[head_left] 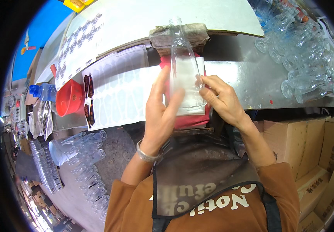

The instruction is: The person repeatedly picks up clear plastic bottles, applies a label to each bottle, and places the labeled bottles aside. The person also handles sheets of labels and a small black tool during the process.

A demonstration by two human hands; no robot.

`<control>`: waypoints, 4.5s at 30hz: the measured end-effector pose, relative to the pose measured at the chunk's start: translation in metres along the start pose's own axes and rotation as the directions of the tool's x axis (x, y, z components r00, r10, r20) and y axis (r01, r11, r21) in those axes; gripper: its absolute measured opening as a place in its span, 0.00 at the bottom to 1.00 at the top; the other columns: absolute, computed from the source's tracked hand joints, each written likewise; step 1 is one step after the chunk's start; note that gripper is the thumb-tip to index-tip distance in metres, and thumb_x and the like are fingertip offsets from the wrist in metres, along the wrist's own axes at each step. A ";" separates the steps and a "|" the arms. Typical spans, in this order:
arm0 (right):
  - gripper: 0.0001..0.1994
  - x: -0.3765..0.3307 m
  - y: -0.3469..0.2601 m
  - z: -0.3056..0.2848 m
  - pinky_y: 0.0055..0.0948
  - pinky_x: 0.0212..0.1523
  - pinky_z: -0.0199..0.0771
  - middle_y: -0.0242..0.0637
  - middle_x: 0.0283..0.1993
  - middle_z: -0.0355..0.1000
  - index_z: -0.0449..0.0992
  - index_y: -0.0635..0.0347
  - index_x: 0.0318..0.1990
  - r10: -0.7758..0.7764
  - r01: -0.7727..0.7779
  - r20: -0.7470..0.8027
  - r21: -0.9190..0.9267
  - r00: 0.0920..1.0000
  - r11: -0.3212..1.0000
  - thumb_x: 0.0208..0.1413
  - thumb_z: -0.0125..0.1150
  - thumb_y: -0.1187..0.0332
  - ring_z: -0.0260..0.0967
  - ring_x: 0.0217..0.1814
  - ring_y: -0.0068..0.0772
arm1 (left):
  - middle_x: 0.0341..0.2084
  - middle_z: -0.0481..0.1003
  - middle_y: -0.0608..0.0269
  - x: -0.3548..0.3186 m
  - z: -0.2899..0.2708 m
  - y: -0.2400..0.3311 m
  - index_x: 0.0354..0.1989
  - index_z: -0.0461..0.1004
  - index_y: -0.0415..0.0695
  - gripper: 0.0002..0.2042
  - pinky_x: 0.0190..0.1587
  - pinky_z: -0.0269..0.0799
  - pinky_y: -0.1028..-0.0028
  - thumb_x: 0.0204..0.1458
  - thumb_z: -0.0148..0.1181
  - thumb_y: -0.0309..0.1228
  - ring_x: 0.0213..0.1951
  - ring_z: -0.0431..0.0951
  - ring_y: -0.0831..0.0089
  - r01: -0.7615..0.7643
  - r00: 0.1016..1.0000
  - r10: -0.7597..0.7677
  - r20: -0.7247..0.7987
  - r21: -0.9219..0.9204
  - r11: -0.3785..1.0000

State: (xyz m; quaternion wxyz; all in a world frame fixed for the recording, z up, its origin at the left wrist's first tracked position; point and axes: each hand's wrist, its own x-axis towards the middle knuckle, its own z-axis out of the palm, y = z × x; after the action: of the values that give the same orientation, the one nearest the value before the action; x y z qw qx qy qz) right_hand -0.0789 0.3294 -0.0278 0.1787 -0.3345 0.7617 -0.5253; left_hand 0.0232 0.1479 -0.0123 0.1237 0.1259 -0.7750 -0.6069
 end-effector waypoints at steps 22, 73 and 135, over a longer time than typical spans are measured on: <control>0.19 -0.005 0.008 0.005 0.21 0.31 0.72 0.35 0.52 0.76 0.69 0.67 0.63 0.197 -0.207 0.062 0.238 0.978 0.949 0.69 0.52 0.67 0.66 0.27 0.18 | 0.57 0.72 0.52 -0.012 0.018 -0.005 0.66 0.67 0.44 0.33 0.49 0.73 0.68 0.50 0.71 0.29 0.53 0.73 0.64 -0.040 0.985 0.052 -0.166 0.072 0.997; 0.20 0.114 -0.083 0.225 0.46 0.41 0.79 0.50 0.64 0.67 0.70 0.67 0.56 -0.223 0.518 0.515 -0.549 0.828 0.656 0.54 0.58 0.75 0.78 0.41 0.55 | 0.72 0.55 0.46 -0.103 -0.236 -0.143 0.68 0.64 0.42 0.30 0.71 0.43 0.43 0.61 0.58 0.44 0.75 0.49 0.51 0.286 0.919 0.145 -0.366 0.873 0.395; 0.18 0.093 -0.068 0.258 0.42 0.38 0.80 0.57 0.63 0.67 0.74 0.69 0.48 -0.311 0.654 0.649 -0.389 0.694 0.648 0.57 0.63 0.63 0.81 0.37 0.44 | 0.70 0.61 0.56 -0.096 -0.277 -0.151 0.64 0.72 0.53 0.20 0.71 0.47 0.45 0.62 0.56 0.32 0.73 0.56 0.53 0.072 0.946 0.209 -0.246 0.791 0.607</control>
State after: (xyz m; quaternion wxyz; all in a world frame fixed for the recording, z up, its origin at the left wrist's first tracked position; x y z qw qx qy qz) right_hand 0.0375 0.0734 -0.0567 0.1123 -0.7018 0.6816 -0.1741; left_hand 0.2154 -0.1059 -0.0986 0.2005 0.2320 -0.9368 -0.1684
